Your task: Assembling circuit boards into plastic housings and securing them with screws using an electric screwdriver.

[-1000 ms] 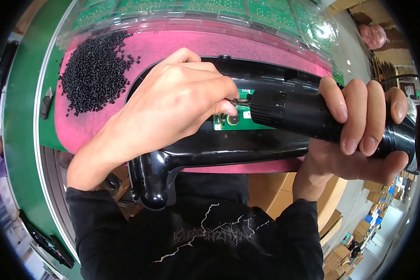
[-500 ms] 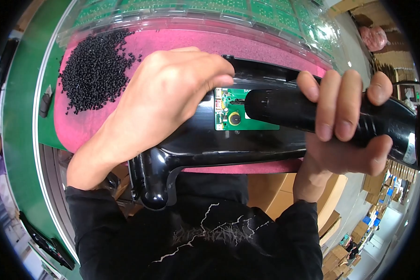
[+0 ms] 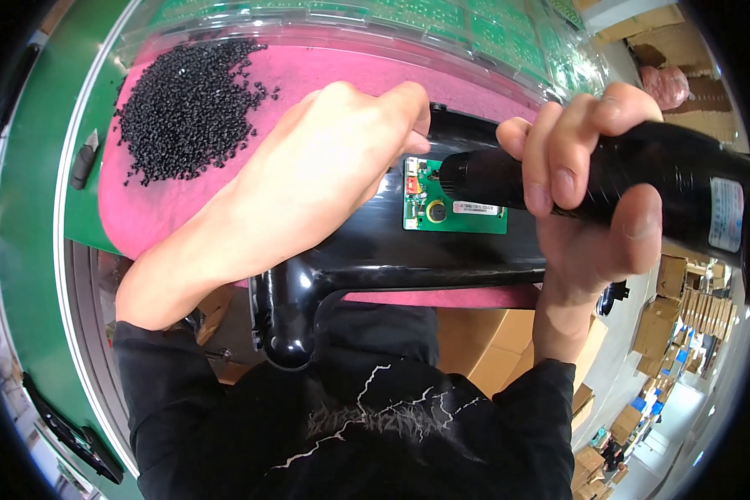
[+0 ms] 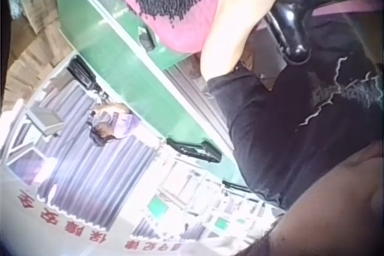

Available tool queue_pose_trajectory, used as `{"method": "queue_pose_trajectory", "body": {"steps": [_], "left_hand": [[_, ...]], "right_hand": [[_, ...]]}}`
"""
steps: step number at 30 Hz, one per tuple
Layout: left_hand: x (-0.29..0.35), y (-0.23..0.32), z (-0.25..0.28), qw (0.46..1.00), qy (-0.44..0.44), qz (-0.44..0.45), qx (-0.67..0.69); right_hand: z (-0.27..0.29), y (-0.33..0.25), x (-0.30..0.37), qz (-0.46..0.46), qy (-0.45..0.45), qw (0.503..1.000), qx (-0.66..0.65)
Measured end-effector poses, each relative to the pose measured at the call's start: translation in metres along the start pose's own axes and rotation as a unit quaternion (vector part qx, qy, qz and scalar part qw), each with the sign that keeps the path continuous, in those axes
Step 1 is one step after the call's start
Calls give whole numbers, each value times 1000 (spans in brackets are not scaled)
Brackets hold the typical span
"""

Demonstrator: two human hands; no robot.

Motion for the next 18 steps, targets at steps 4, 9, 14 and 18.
{"method": "queue_pose_trajectory", "body": {"steps": [4,9,14,18], "left_hand": [[3,-3,5,999,-11,10,-39],[-1,-2,7,996,13,40,-79],[5,0,3,991,70,-21,-113],[-2,9,5,998,8,50,-47]], "right_hand": [[-11,8,-14,-8,-44,997,63],[-18,11,-20,-13,-69,994,82],[-19,15,-18,6,-54,997,57],[-11,12,-15,4,-38,998,49]]}}
Point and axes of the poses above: each hand's wrist, its own x-axis away from the middle knuckle, its own z-axis out of the back of the hand, y = z × x, the point moved 3 cm from there along -x, towards the middle knuckle, and after that the axes turned 4 degrees about z, right-handed, at the moved point
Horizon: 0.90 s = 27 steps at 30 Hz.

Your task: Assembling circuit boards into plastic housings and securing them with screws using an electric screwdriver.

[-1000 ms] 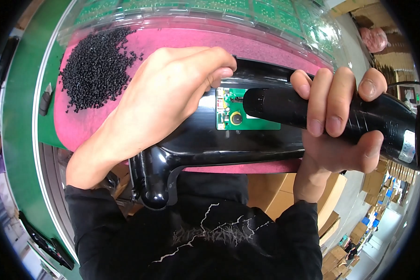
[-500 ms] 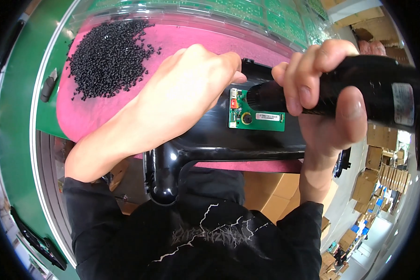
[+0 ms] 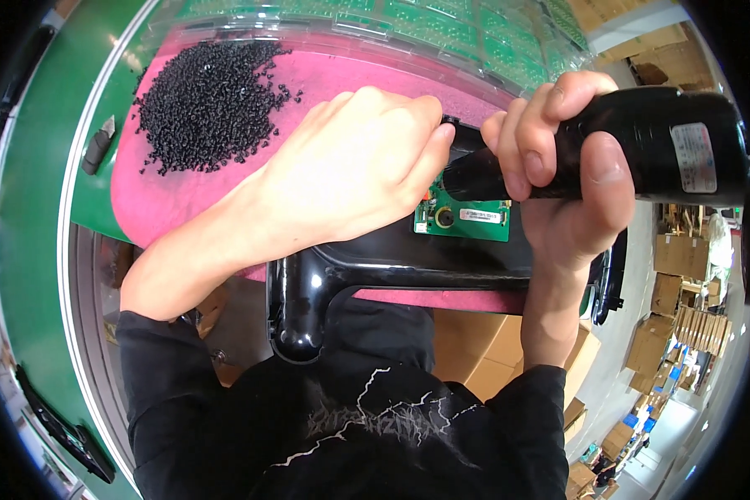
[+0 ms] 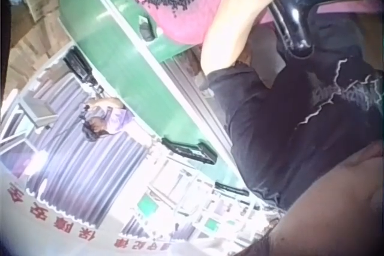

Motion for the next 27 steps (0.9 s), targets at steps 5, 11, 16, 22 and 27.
{"method": "queue_pose_trajectory", "body": {"steps": [5,11,16,22,27], "left_hand": [[0,-11,-8,997,-35,-59,31],[-1,-11,-14,980,-98,-116,132],[-4,-3,-3,971,-132,9,200],[-3,-6,-8,979,-130,-18,155],[-4,-3,-6,983,-131,-17,130]], "right_hand": [[11,-3,12,23,75,986,-144],[27,-28,18,95,87,951,-280],[28,-34,24,100,80,952,-279],[23,-32,28,118,51,957,-260],[27,-38,36,133,37,975,-172]]}}
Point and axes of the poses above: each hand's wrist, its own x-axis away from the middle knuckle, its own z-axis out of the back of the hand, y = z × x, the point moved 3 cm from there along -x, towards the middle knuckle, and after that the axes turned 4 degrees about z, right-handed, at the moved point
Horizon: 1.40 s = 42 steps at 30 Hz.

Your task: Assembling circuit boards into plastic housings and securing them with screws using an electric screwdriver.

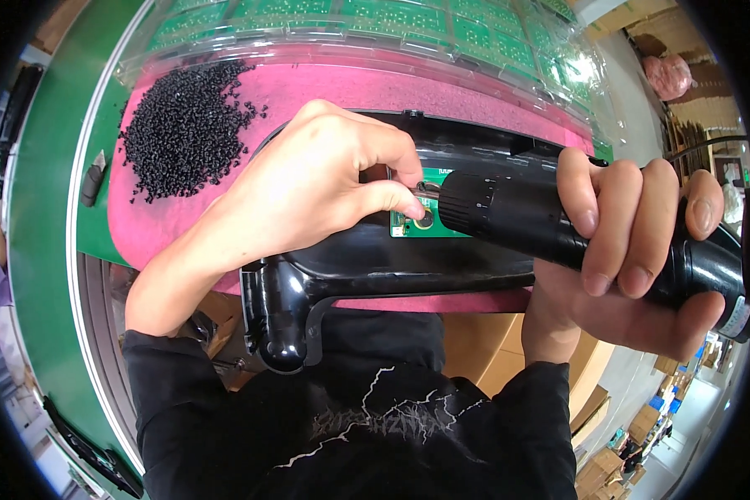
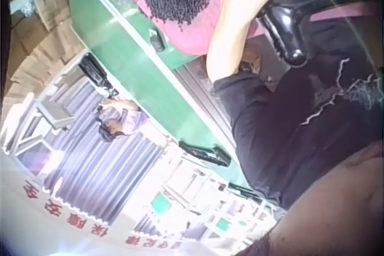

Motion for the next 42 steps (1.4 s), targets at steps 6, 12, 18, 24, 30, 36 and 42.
{"method": "queue_pose_trajectory", "body": {"steps": [6,12,18,24,30,36,42], "left_hand": [[-2,-4,-7,995,-11,-69,75],[-1,-4,-7,986,47,-135,-90],[-5,-2,1,979,168,-118,-20],[-5,-4,-2,981,149,-123,-34],[-1,-4,-2,983,137,-120,-27],[2,-7,-3,988,113,-101,-21],[4,-3,-3,989,101,-91,-59]], "right_hand": [[5,4,1,-21,-13,999,-36],[-2,10,0,-70,-6,998,2],[-11,17,-3,-125,-9,991,36],[-17,21,-3,-167,9,984,66],[-29,26,0,-119,-12,990,71],[-38,33,-3,-142,-68,984,80],[-35,33,-5,-126,-55,986,96]]}}
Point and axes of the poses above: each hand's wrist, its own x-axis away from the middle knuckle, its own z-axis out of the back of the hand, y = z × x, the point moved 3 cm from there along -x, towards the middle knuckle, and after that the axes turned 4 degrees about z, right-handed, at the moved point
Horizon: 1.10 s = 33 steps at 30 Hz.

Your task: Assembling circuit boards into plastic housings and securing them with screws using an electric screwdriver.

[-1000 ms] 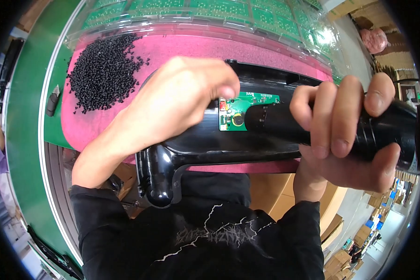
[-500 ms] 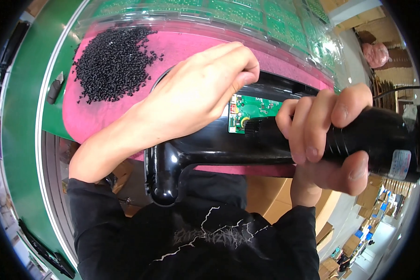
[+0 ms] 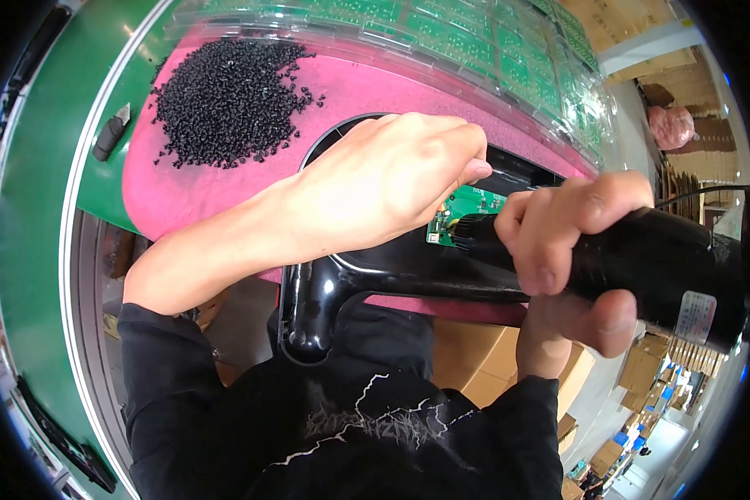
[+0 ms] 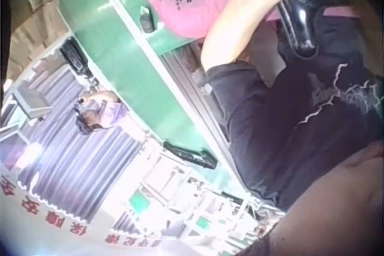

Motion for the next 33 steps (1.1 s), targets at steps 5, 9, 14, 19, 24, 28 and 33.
{"method": "queue_pose_trajectory", "body": {"steps": [5,9,14,19,24,28,33], "left_hand": [[-1,-3,-1,999,21,-1,33],[-2,-2,0,1000,11,9,25],[-3,-3,-2,1000,6,-1,14],[0,-4,-2,1000,9,-10,9],[0,-4,-1,999,14,-29,1],[1,-5,-3,999,-16,-37,-5],[4,-7,-6,999,-24,-24,9]], "right_hand": [[11,-3,3,16,1,999,-32],[12,-3,4,19,-4,999,-46],[12,-5,4,13,-5,999,-48],[9,5,1,20,-38,997,-72],[-1,-6,5,-128,54,990,26],[0,-8,4,-151,15,987,46],[1,1,5,-100,9,995,24]]}}
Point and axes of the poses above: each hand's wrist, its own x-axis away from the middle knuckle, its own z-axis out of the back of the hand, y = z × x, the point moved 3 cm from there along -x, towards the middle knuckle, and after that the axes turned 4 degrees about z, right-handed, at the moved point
